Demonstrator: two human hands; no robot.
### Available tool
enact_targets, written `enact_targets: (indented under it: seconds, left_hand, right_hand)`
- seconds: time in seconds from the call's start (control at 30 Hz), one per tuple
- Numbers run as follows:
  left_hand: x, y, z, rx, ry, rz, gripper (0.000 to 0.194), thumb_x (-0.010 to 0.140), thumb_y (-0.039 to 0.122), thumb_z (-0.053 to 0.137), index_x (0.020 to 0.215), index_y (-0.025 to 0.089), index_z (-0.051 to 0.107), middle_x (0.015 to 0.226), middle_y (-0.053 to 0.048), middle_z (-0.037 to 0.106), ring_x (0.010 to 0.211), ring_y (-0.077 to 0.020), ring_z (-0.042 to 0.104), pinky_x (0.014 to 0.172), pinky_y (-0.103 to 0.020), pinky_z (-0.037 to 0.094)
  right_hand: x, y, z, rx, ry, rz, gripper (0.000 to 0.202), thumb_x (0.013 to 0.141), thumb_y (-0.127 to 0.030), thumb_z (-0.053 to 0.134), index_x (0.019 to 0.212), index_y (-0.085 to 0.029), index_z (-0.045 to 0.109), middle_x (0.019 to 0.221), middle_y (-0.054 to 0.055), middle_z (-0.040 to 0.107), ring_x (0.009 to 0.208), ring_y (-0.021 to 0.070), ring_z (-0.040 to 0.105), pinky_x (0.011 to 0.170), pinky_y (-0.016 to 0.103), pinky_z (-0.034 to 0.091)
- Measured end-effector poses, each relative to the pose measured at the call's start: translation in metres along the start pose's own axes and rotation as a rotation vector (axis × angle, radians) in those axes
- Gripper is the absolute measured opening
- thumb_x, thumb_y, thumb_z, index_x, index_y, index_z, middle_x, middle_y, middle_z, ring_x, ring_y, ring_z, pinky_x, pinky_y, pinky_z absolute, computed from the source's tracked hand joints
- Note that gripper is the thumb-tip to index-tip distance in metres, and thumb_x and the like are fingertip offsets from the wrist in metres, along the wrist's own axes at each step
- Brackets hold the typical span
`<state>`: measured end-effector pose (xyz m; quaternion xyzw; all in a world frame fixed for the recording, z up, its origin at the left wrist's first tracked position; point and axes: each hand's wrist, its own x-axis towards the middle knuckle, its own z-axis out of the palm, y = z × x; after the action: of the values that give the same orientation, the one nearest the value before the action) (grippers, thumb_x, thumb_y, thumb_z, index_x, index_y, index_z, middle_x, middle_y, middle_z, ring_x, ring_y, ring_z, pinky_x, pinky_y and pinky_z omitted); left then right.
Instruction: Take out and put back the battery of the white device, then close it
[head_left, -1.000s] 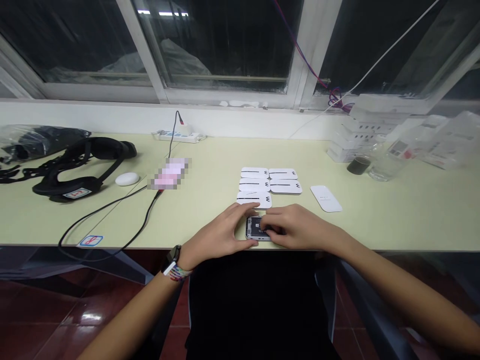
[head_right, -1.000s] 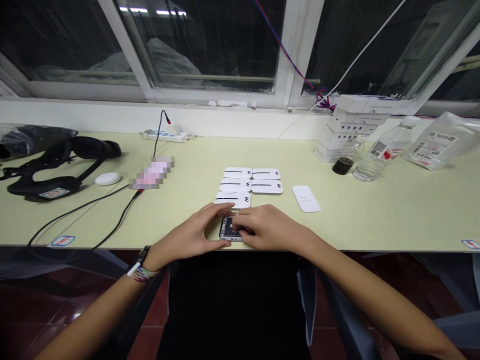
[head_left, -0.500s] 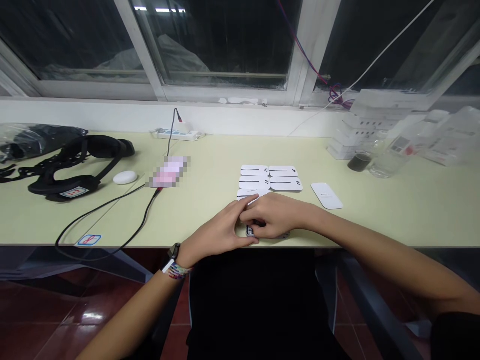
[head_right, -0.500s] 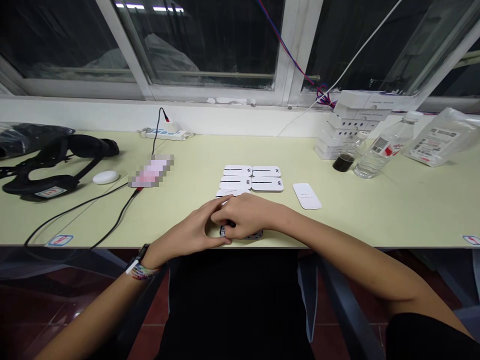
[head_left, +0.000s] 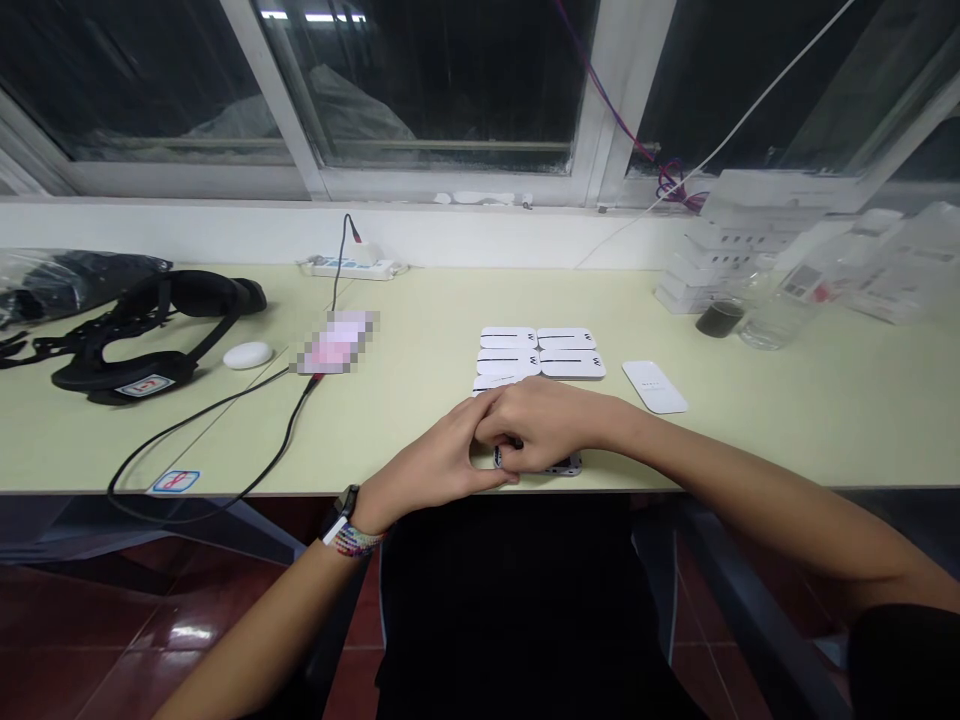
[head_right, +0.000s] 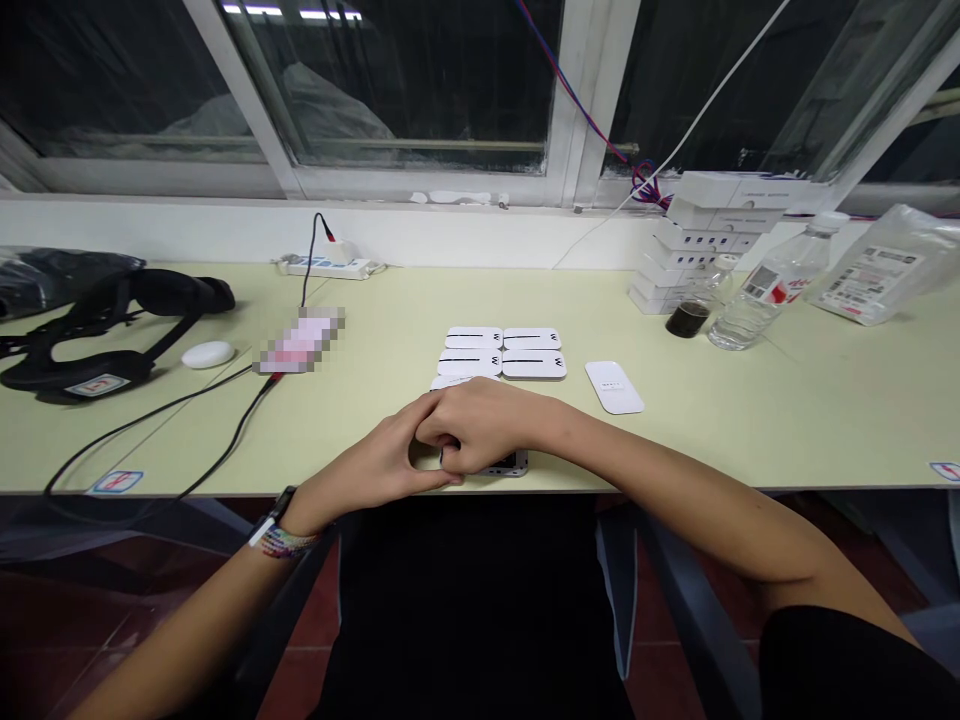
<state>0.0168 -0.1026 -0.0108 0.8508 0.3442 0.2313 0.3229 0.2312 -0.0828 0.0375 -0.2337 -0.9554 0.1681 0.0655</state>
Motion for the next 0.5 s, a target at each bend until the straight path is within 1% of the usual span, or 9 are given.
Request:
enact_targets:
  seconds: [0.1,0.2,0.27,0.33,0.4,0.5]
  left_hand:
    - [-0.001,0.003,0.000,-0.035,0.001,-0.021,0.100,0.086,0.038,0.088,0.169,0.032,0.032,0.167,-0.013,0.051,0.148,-0.0392,0.056,0.120,-0.052,0.050]
    - [-0.002,0.005,0.000,-0.127,-0.015,-0.034,0.112,0.088,0.033,0.086,0.174,0.035,0.014,0.161,-0.015,0.056,0.139,-0.0363,0.065,0.115,-0.049,0.053]
    - [-0.003,0.006,-0.001,-0.155,-0.027,-0.048,0.116,0.090,0.032,0.084,0.175,0.037,0.006,0.159,-0.015,0.058,0.138,-0.0361,0.066,0.115,-0.049,0.053]
    - [-0.003,0.006,-0.002,-0.130,-0.020,-0.065,0.116,0.090,0.034,0.084,0.176,0.038,0.006,0.162,-0.015,0.055,0.144,-0.0384,0.061,0.118,-0.052,0.050]
    - [-0.003,0.005,-0.002,-0.095,-0.010,-0.067,0.118,0.089,0.036,0.086,0.176,0.039,0.007,0.167,-0.015,0.050,0.151,-0.0406,0.053,0.122,-0.055,0.045]
    - [-0.003,0.004,-0.001,-0.078,-0.008,-0.046,0.121,0.087,0.037,0.088,0.176,0.039,0.006,0.172,-0.014,0.042,0.157,-0.0410,0.045,0.126,-0.056,0.041]
  right_hand:
    - [0.000,-0.001,-0.001,0.000,0.020,-0.013,0.019,0.076,-0.016,0.062,0.066,-0.021,0.047,0.063,-0.004,0.054,0.062,0.0130,0.043,0.061,0.031,0.027]
    - [-0.001,-0.002,-0.004,-0.028,0.038,-0.010,0.016,0.077,-0.018,0.063,0.069,-0.021,0.050,0.063,-0.005,0.055,0.059,0.0121,0.041,0.060,0.031,0.026]
    - [-0.004,-0.004,-0.006,-0.058,0.056,-0.021,0.013,0.080,-0.022,0.065,0.073,-0.021,0.054,0.064,-0.005,0.057,0.057,0.0117,0.041,0.060,0.030,0.026]
    - [-0.009,-0.005,-0.009,-0.096,0.074,-0.031,0.011,0.083,-0.026,0.067,0.079,-0.021,0.058,0.067,-0.005,0.060,0.058,0.0118,0.043,0.060,0.030,0.026]
    - [-0.014,-0.006,-0.011,-0.136,0.081,-0.027,0.007,0.084,-0.026,0.067,0.085,-0.020,0.062,0.070,-0.004,0.064,0.059,0.0120,0.044,0.060,0.029,0.026]
    - [-0.023,-0.008,-0.015,-0.194,0.103,-0.010,0.013,0.087,-0.026,0.065,0.098,-0.020,0.069,0.073,-0.002,0.066,0.059,0.0133,0.044,0.060,0.030,0.024]
